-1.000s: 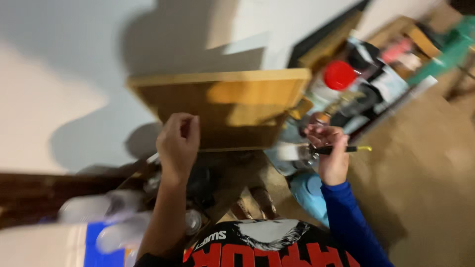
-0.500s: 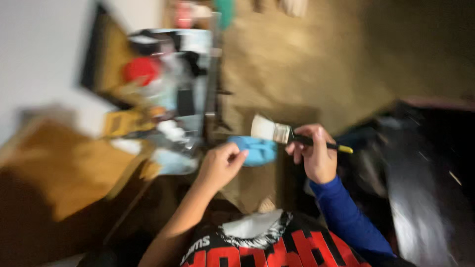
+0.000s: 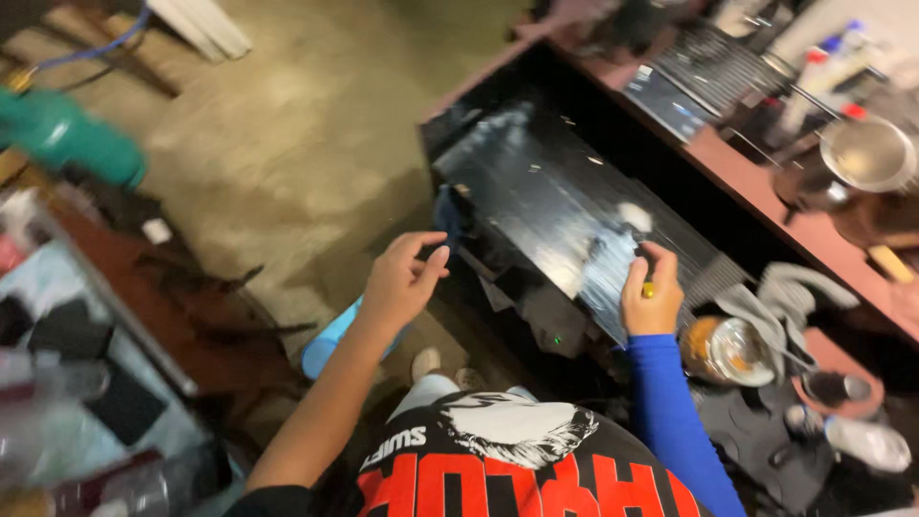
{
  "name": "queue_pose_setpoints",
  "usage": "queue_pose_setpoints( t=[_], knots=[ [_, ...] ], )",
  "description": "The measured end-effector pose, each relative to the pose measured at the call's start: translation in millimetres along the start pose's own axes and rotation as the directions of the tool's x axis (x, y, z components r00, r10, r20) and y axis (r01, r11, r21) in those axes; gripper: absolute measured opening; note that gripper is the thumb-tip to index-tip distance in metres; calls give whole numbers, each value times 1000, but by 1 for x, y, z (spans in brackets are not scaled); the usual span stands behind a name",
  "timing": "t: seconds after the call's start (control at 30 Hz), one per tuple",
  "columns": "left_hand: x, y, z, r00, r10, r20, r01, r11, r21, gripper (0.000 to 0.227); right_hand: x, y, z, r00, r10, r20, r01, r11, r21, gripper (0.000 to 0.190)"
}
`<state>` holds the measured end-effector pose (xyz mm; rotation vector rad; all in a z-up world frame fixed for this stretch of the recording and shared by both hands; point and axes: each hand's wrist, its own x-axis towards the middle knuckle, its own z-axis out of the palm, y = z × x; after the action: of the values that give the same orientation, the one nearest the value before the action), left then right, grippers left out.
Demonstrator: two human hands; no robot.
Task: The person wipes a black mat and a wooden tray with a grey cloth. They then use a brush to apply a liquid finish to the wooden tray and the black mat on the counter.
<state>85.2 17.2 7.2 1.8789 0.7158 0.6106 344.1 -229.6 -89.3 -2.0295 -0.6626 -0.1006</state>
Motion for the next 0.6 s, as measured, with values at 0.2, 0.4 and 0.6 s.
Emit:
queue_pose_setpoints(
  t=[0.2, 0.4, 0.6],
  knots=[
    [78, 2, 49, 956, 48, 288, -71, 995, 67, 26, -2, 40, -3, 989, 147, 8, -141, 965, -222, 24],
    [160, -9, 71, 932, 112, 344, -138, 989, 53, 24, 12, 7, 17, 945, 159, 285, -276, 854, 441, 23],
    [230, -30, 58, 878, -30, 477, 4, 999, 54, 29, 97, 26, 66, 950, 168, -265, -259, 894, -364, 27]
  ],
)
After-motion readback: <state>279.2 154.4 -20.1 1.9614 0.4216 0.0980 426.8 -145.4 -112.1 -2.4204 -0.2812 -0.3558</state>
